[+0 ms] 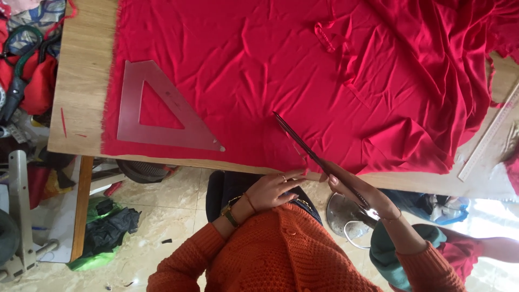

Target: The person marks a large piece of red fabric on a wooden table using a ruler and chalk. They then use scissors to cut the fabric along the marked lines, separating a triangular section from the main piece.

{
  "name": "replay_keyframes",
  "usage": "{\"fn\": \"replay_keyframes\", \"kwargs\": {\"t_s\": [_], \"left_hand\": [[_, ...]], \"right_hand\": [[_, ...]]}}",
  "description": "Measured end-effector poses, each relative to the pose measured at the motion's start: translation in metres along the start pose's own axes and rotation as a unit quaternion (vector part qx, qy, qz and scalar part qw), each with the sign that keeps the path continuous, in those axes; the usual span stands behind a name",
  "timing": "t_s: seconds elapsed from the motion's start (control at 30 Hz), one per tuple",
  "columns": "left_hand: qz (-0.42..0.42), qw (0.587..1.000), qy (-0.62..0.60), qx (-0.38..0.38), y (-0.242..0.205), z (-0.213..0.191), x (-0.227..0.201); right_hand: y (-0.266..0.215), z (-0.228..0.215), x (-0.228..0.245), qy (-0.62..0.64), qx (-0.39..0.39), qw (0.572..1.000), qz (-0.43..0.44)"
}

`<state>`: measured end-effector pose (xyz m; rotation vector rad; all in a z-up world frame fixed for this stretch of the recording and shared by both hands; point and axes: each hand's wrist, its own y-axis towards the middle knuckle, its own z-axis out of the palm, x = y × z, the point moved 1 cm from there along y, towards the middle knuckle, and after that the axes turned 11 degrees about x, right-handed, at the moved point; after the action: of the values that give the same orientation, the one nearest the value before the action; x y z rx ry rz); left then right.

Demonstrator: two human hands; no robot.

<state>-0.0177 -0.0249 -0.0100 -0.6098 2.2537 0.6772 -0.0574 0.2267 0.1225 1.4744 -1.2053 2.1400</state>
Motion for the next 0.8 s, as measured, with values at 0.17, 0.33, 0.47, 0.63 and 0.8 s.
{"fn": "replay_keyframes", "kwargs": {"t_s": [0.17,0.33,0.47,0.63,0.8], "left_hand": [[-0.164,0.964,0.123,-0.172,-0.005,0.043,0.055],[-0.296,0.903,0.241,-0.196,0.026,0.005,0.061],[-0.376,0.872,0.259,-0.178,0.046,-0.003,0.056],[-0.415,0.85,0.274,-0.172,0.056,-0.018,0.04],[-0.395,0.832,0.269,-0.283,0.054,-0.024,0.03]], "right_hand": [[0.003,-0.003,0.003,-0.001,0.024,1.0,-0.011],[-0.003,-0.002,0.0,-0.012,0.063,0.998,-0.015],[0.004,-0.004,0.004,-0.024,0.095,0.995,-0.017],[-0.02,-0.045,-0.027,0.038,0.156,0.986,-0.041],[-0.014,-0.044,-0.008,0.159,0.262,0.947,-0.097]]}}
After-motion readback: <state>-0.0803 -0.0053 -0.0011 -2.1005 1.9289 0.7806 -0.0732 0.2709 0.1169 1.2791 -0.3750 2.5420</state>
